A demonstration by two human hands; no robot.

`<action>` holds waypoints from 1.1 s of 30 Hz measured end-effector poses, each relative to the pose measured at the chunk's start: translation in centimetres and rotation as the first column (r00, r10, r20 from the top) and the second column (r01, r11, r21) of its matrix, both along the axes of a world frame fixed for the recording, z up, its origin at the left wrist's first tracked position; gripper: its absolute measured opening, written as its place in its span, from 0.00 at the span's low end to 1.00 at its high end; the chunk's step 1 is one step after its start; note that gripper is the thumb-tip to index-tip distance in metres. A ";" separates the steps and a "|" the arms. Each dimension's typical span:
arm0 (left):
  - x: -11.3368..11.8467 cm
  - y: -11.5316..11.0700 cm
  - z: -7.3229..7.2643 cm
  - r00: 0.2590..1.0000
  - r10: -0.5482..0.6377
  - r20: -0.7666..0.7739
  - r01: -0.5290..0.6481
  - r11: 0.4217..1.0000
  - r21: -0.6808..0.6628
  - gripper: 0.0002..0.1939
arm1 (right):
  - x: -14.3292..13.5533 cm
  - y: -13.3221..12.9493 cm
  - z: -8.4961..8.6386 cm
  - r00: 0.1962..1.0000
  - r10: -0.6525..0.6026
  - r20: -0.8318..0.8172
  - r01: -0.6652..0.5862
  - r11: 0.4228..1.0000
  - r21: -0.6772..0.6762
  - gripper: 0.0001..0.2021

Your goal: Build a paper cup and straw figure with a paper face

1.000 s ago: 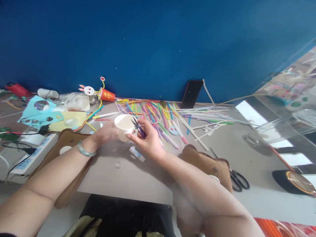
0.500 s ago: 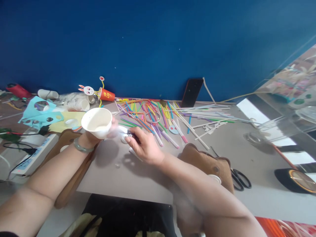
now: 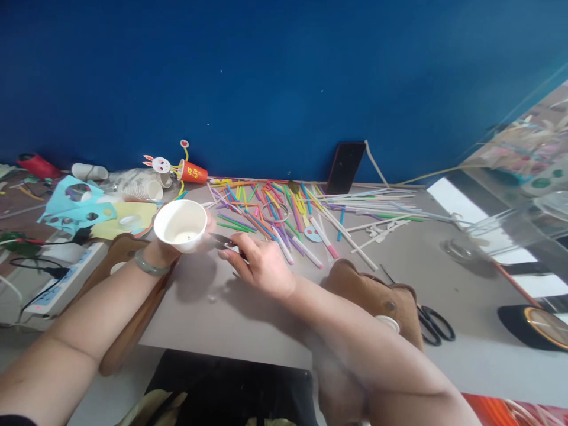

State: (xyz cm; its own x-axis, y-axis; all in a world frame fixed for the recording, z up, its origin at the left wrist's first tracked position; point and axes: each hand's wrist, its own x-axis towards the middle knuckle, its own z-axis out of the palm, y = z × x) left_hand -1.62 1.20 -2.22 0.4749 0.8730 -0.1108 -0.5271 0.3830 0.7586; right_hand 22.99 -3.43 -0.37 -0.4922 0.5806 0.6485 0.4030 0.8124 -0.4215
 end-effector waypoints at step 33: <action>2.7 -0.7 1.9 0.996 0.094 -0.009 -0.091 0.977 0.191 0.32 | -0.1 -0.2 0.6 0.983 -0.163 0.082 0.171 0.981 -0.093 0.16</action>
